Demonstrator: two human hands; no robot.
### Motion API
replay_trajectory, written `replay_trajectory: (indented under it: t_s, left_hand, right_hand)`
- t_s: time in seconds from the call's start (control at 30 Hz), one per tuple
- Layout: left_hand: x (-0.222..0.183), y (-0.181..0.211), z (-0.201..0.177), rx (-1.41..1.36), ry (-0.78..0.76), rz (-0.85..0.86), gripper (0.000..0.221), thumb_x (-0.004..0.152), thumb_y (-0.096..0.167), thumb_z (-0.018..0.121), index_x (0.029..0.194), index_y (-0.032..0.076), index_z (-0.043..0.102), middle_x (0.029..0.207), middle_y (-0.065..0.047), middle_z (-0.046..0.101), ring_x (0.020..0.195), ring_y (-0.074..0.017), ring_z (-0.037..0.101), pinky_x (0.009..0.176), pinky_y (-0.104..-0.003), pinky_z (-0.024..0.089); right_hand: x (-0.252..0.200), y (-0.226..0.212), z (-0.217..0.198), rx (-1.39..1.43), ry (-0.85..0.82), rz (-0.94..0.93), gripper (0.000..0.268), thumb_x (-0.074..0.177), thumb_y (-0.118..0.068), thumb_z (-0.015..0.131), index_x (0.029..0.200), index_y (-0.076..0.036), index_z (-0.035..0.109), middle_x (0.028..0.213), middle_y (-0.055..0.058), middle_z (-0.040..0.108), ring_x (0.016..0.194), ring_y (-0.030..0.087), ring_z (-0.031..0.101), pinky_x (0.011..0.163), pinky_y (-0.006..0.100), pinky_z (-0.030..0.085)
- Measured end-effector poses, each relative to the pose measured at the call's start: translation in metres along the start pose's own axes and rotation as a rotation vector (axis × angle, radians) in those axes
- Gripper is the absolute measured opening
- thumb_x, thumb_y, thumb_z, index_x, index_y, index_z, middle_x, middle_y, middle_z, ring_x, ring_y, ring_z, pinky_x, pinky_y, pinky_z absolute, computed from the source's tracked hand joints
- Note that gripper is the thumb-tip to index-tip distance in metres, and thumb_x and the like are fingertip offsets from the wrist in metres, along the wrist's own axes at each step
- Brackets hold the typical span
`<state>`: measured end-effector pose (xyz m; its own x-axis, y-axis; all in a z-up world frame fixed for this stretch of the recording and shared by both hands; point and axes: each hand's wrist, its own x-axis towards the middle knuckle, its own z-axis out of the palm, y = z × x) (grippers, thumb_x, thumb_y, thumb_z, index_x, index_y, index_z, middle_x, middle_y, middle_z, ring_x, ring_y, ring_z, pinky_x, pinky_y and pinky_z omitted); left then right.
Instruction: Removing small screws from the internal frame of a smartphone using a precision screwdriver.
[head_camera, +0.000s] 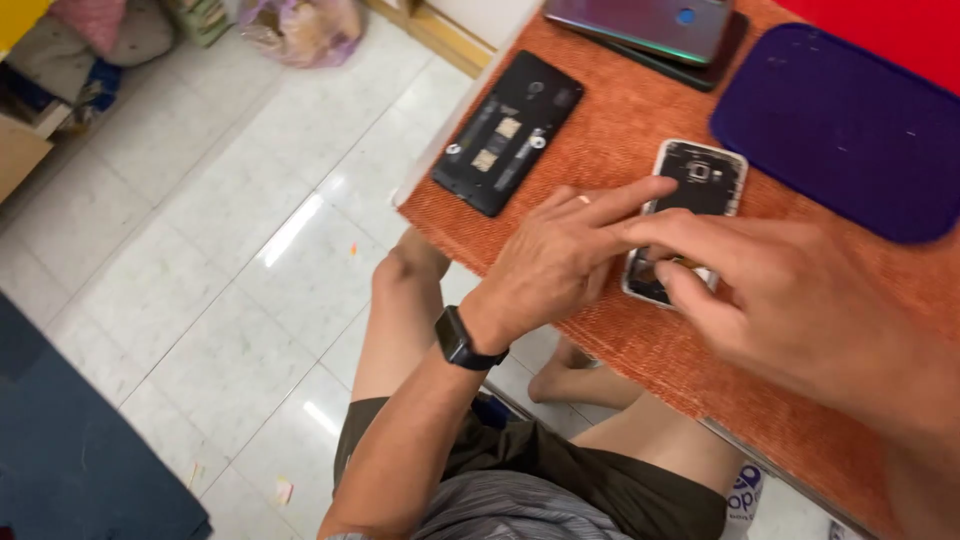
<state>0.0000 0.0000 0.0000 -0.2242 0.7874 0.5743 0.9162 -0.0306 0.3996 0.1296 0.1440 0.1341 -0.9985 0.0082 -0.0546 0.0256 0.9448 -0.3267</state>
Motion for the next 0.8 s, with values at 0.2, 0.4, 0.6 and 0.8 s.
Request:
replay_trajectory:
  t_s: [0.2, 0.4, 0.6, 0.8]
  left_hand:
    - [0.016, 0.007, -0.004, -0.022, 0.025, -0.045, 0.016, 0.100, 0.003, 0.059, 0.104, 0.010, 0.072, 0.126, -0.011, 0.072, 0.118, -0.0329, 0.066, 0.072, -0.040, 0.036]
    - [0.014, 0.002, -0.002, -0.050, -0.037, -0.091, 0.035, 0.087, -0.007, 0.062, 0.113, 0.013, 0.075, 0.129, -0.007, 0.068, 0.129, -0.0309, 0.059, 0.077, -0.042, 0.038]
    - [0.014, 0.000, 0.002, -0.033, -0.083, -0.129, 0.045, 0.088, -0.009, 0.053, 0.114, 0.017, 0.078, 0.143, -0.004, 0.063, 0.143, -0.0374, 0.051, 0.082, -0.043, 0.037]
    - [0.016, -0.004, 0.007, -0.093, -0.116, -0.157, 0.049, 0.086, -0.003, 0.057, 0.124, 0.021, 0.076, 0.146, 0.001, 0.060, 0.147, -0.0323, 0.046, 0.123, -0.060, 0.030]
  right_hand:
    - [-0.005, 0.006, 0.015, -0.208, 0.279, -0.205, 0.033, 0.093, -0.014, 0.072, 0.126, -0.020, 0.073, 0.094, -0.004, 0.078, 0.082, 0.017, 0.074, 0.066, 0.035, 0.055]
    - [-0.003, 0.001, 0.013, -0.029, 0.203, -0.328, 0.039, 0.090, -0.001, 0.065, 0.127, -0.011, 0.069, 0.100, -0.002, 0.077, 0.084, 0.015, 0.072, 0.075, 0.035, 0.055]
    - [-0.003, 0.007, 0.014, -0.023, 0.241, -0.264, 0.038, 0.092, -0.002, 0.066, 0.129, -0.011, 0.070, 0.094, 0.001, 0.077, 0.079, 0.018, 0.071, 0.072, 0.036, 0.053]
    - [-0.007, 0.008, 0.017, -0.088, 0.209, -0.261, 0.051, 0.090, -0.007, 0.069, 0.140, -0.012, 0.064, 0.102, 0.007, 0.076, 0.089, 0.026, 0.072, 0.079, 0.041, 0.053]
